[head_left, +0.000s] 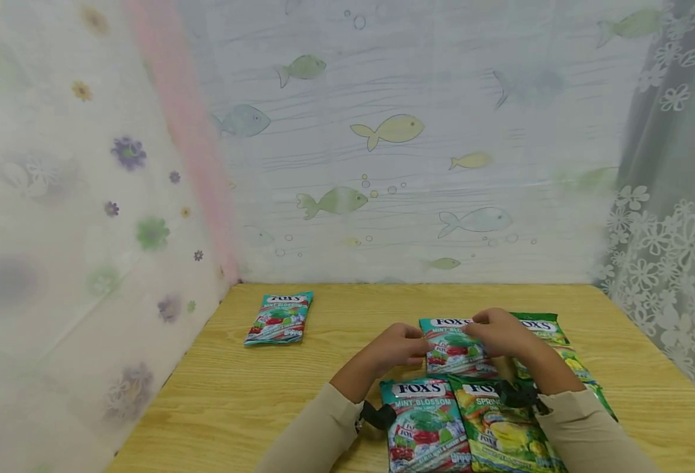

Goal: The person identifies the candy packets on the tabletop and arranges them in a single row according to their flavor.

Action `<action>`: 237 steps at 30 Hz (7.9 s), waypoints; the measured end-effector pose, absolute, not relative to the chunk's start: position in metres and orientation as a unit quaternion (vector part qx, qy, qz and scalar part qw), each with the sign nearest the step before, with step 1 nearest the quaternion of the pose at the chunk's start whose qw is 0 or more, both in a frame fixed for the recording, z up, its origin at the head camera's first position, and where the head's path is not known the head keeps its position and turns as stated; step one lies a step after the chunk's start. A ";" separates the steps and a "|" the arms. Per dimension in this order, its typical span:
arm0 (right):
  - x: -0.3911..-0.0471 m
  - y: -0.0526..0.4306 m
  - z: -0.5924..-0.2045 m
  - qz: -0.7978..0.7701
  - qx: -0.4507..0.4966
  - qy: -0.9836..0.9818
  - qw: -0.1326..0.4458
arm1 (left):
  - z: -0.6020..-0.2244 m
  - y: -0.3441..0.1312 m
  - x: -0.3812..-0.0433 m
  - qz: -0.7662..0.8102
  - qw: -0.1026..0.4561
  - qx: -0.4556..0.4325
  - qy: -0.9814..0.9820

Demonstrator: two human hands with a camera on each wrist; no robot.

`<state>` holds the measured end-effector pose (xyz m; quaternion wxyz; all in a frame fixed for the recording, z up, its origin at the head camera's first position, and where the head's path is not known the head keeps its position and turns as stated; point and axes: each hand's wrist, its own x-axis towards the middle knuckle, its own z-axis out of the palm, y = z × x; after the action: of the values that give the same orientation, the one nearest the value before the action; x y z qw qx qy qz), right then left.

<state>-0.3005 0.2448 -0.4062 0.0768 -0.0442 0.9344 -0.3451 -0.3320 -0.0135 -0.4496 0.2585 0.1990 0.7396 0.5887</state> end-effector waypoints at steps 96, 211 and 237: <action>-0.300 0.223 -0.385 -0.423 -0.048 0.903 0.051 | -0.415 -0.037 -0.335 0.564 0.169 0.187 0.786; -0.381 0.046 -0.421 -0.602 -0.108 0.791 -0.017 | -0.410 -0.200 -0.385 0.581 -0.054 0.069 0.809; -0.387 0.038 -0.457 -0.567 -0.106 0.816 0.043 | -0.439 -0.207 -0.392 0.498 -0.022 0.038 0.866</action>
<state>-0.3873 0.0383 -0.4571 0.0427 -0.1059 0.8157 -0.5672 -0.3917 -0.2074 -0.4394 -0.0225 0.0376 0.8663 0.4976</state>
